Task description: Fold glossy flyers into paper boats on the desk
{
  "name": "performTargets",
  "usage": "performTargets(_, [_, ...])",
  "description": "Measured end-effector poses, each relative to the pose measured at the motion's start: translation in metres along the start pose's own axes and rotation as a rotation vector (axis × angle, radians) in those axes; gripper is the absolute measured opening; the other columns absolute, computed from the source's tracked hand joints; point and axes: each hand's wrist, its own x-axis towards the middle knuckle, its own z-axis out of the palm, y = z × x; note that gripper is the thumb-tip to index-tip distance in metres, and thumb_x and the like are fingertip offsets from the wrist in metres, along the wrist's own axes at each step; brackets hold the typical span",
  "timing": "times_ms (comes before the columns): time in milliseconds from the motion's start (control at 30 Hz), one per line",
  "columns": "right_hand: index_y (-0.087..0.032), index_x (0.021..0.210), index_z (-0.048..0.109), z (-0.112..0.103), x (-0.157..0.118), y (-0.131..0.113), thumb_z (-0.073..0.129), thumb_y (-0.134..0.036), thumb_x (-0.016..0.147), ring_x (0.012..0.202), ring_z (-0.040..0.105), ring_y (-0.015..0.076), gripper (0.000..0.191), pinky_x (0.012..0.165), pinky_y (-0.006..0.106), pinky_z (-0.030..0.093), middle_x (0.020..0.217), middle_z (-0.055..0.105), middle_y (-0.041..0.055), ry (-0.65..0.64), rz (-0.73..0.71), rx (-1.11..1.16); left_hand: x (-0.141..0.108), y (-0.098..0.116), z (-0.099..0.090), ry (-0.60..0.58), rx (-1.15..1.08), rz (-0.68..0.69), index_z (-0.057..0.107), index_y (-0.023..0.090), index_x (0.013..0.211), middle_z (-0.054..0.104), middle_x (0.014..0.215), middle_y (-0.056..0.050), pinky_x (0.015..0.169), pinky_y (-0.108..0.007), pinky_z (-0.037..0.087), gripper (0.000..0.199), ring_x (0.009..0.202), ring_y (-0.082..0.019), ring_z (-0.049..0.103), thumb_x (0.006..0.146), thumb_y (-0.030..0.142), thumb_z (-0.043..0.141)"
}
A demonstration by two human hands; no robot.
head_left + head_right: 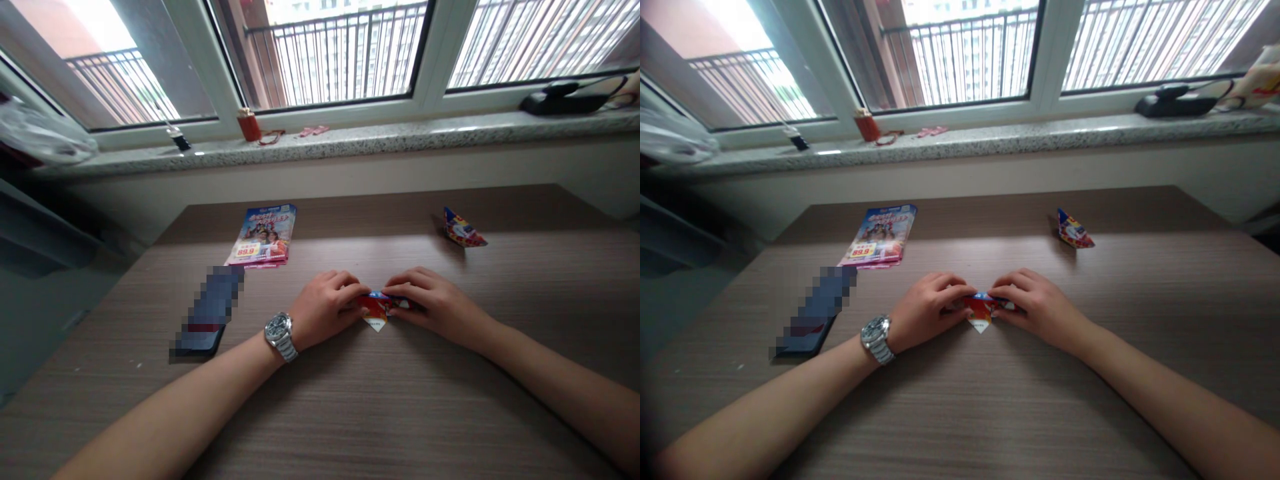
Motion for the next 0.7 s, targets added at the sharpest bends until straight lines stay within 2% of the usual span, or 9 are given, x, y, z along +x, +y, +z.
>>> performTargets(367, [-0.024, 0.111, 0.07, 0.0008, -0.0018, 0.0001, 0.062, -0.03, 0.095, 0.099, 0.062, 0.0231, 0.019, 0.087, 0.04, 0.052, 0.111, 0.07, 0.0082, -0.018, -0.028, -0.011, -0.0009, 0.0036, -0.0022, -0.033, 0.067, 0.103, 0.066, 0.025, 0.119, 0.067, 0.114, -0.005, 0.087, -0.035, 0.046, 0.029, 0.097, -0.02, 0.061, 0.1, 0.04, 0.051])
performTargets(567, [-0.023, 0.103, 0.071, 0.0024, 0.0016, -0.0046, 0.059, -0.025, 0.096, 0.098, 0.062, 0.0215, 0.014, 0.086, 0.037, 0.052, 0.106, 0.071, 0.0071, -0.014, 0.037, 0.054, -0.0012, 0.0042, -0.0029, -0.044, 0.101, 0.116, 0.067, 0.025, 0.119, 0.066, 0.113, -0.005, 0.087, -0.035, 0.046, 0.031, 0.097, -0.02, 0.06, 0.101, 0.041, 0.047])
performTargets(700, [-0.022, 0.102, 0.07, 0.0051, 0.0024, -0.0058, 0.061, -0.027, 0.095, 0.097, 0.062, 0.022, 0.013, 0.087, 0.038, 0.051, 0.103, 0.07, 0.0077, 0.044, 0.101, 0.07, -0.0008, 0.0047, -0.0032, -0.041, 0.11, 0.133, 0.068, 0.025, 0.118, 0.066, 0.112, -0.006, 0.086, -0.035, 0.047, 0.03, 0.095, -0.019, 0.06, 0.101, 0.04, 0.047])
